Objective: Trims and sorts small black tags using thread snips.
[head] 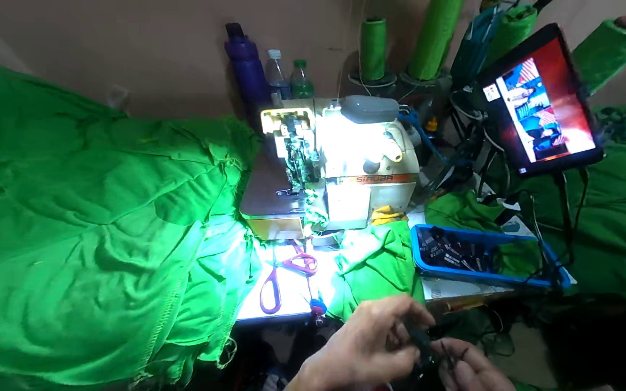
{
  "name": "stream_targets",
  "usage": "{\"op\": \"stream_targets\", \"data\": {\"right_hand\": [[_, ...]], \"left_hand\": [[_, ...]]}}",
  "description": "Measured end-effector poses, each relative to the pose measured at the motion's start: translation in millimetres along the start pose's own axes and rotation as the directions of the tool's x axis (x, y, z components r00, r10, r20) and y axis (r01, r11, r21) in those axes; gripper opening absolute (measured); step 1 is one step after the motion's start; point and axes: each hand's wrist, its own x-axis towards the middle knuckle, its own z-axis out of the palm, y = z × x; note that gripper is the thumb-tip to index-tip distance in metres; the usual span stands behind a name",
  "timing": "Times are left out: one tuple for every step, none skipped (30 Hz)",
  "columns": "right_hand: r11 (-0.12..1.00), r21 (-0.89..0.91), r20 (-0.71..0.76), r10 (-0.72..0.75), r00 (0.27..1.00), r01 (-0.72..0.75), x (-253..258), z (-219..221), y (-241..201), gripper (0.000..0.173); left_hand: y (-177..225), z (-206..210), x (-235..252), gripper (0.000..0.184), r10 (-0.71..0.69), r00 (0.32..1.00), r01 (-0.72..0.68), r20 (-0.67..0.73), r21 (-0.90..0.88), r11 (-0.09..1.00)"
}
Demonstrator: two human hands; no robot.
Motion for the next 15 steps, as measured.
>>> {"op": "stream_targets", "data": {"right_hand": [[0.999,-0.031,0.014,-0.008,1.0,0.009,2.2,5.6,-4.0,0.018],[0.999,-0.049,0.035,-0.02,0.999,0.021,3.7,11.2,-6.2,0.014],[0.998,-0.048,0.059,-0.031,0.998,0.034,4.6,16.4,-7.1,0.011],[0.998,-0.035,0.082,-0.044,0.996,0.047,5.0,20.9,-6.6,0.011],[0.998,-0.021,0.101,-0.055,0.993,0.057,5.1,24.3,-5.6,0.017],[0.998,-0.02,0.115,-0.059,0.992,0.062,5.1,27.0,-4.7,0.024],[0.998,-0.031,0.119,-0.056,0.991,0.06,5.2,29.3,-4.6,0.024],[0.997,-0.05,0.109,-0.046,0.993,0.052,5.0,31.7,-5.1,0.019],[0.996,-0.077,0.094,-0.032,0.995,0.039,4.4,34.1,-6.2,0.014],[0.995,-0.1,0.079,-0.02,0.997,0.028,3.6,36.5,-7.0,0.012],[0.993,-0.118,0.069,-0.011,0.998,0.019,3.0,38.6,-7.9,0.012],[0.991,-0.13,0.065,-0.008,0.998,0.016,2.8,40.0,-8.4,0.014],[0.991,-0.132,0.068,-0.009,0.998,0.018,2.8,40.5,-8.4,0.016],[0.992,-0.122,0.077,-0.015,0.997,0.024,3.0,40.6,-8.4,0.017],[0.993,-0.112,0.088,-0.02,0.996,0.03,3.2,40.5,-8.9,0.019]], "left_hand": [[-1.2,0.6,-7.9,0.032,0.018,1.0,-0.018,-0.015,-0.028,0.999],[-1.1,0.3,-14.0,0.032,0.024,0.999,-0.025,-0.025,-0.045,0.999],[-0.8,-0.7,-18.9,0.032,0.023,0.999,-0.025,-0.035,-0.052,0.998],[0.0,-2.0,-22.9,0.031,0.014,0.999,-0.016,-0.044,-0.06,0.998],[0.9,-3.5,-26.0,0.031,0.001,0.999,-0.005,-0.053,-0.069,0.998],[2.0,-5.0,-28.5,0.031,-0.009,0.998,0.005,-0.063,-0.075,0.997],[3.5,-6.4,-30.5,0.031,-0.018,0.997,0.013,-0.072,-0.079,0.997],[4.7,-7.5,-32.1,0.03,-0.022,0.997,0.016,-0.079,-0.081,0.997],[5.1,-8.2,-33.6,0.03,-0.02,0.996,0.014,-0.083,-0.08,0.997],[4.7,-8.4,-35.1,0.03,-0.014,0.996,0.007,-0.085,-0.077,0.997],[3.8,-8.3,-36.6,0.029,-0.011,0.996,0.004,-0.09,-0.075,0.997],[2.8,-7.9,-38.2,0.029,-0.012,0.995,0.004,-0.097,-0.081,0.997],[1.3,-7.3,-39.7,0.029,-0.014,0.994,0.004,-0.107,-0.097,0.995],[-0.2,-6.6,-41.2,0.03,-0.018,0.993,0.003,-0.115,-0.129,0.992],[-1.0,-6.0,-42.9,0.031,-0.026,0.992,0.005,-0.124,-0.166,0.986]]}}
